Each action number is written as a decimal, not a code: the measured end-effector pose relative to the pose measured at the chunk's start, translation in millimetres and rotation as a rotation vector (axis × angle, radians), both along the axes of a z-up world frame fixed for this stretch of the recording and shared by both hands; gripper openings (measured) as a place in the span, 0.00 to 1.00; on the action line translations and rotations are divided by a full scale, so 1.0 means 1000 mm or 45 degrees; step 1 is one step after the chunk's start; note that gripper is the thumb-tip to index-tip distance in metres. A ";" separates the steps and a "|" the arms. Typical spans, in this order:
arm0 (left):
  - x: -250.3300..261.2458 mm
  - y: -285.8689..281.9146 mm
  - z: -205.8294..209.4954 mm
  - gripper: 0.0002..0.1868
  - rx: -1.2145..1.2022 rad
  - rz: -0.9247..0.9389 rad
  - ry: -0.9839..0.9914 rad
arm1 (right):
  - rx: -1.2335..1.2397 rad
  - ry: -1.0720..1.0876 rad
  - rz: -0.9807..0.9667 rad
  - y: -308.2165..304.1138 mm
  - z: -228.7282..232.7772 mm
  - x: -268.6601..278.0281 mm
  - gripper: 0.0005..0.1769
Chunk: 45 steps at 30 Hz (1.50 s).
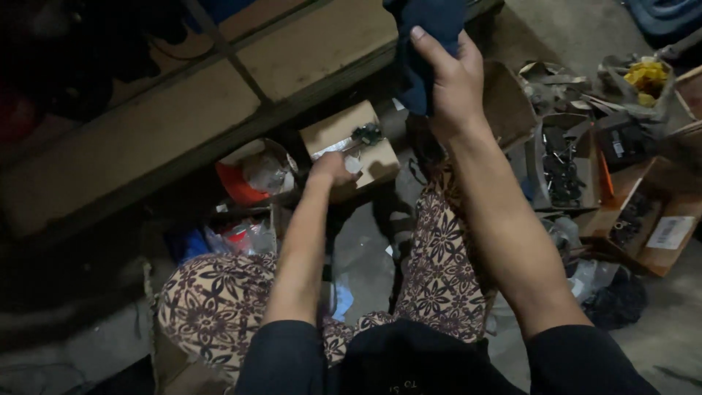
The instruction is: The person sits on the floor and wipes several small packaged items with a blue cloth. They handle a blister pack and a small box, wiping each side, then place them on a shelf. The person repeats this process with additional items.
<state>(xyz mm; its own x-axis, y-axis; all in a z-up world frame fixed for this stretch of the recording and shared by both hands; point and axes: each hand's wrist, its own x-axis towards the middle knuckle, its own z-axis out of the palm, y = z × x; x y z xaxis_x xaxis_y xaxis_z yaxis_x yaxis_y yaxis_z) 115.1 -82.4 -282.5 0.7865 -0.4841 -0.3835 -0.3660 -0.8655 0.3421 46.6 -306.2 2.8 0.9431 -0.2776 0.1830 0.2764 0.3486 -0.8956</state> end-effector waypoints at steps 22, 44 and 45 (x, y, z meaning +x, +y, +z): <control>-0.009 0.033 0.215 0.24 -2.276 -0.071 0.895 | -0.962 -0.451 -0.171 0.086 0.029 -0.053 0.27; -0.054 0.032 0.273 0.33 -2.031 0.236 0.538 | -0.739 -0.266 -0.421 0.053 -0.032 0.000 0.13; -0.055 0.031 0.278 0.33 -2.047 0.217 0.529 | -0.820 -0.420 -0.554 0.044 -0.045 0.011 0.12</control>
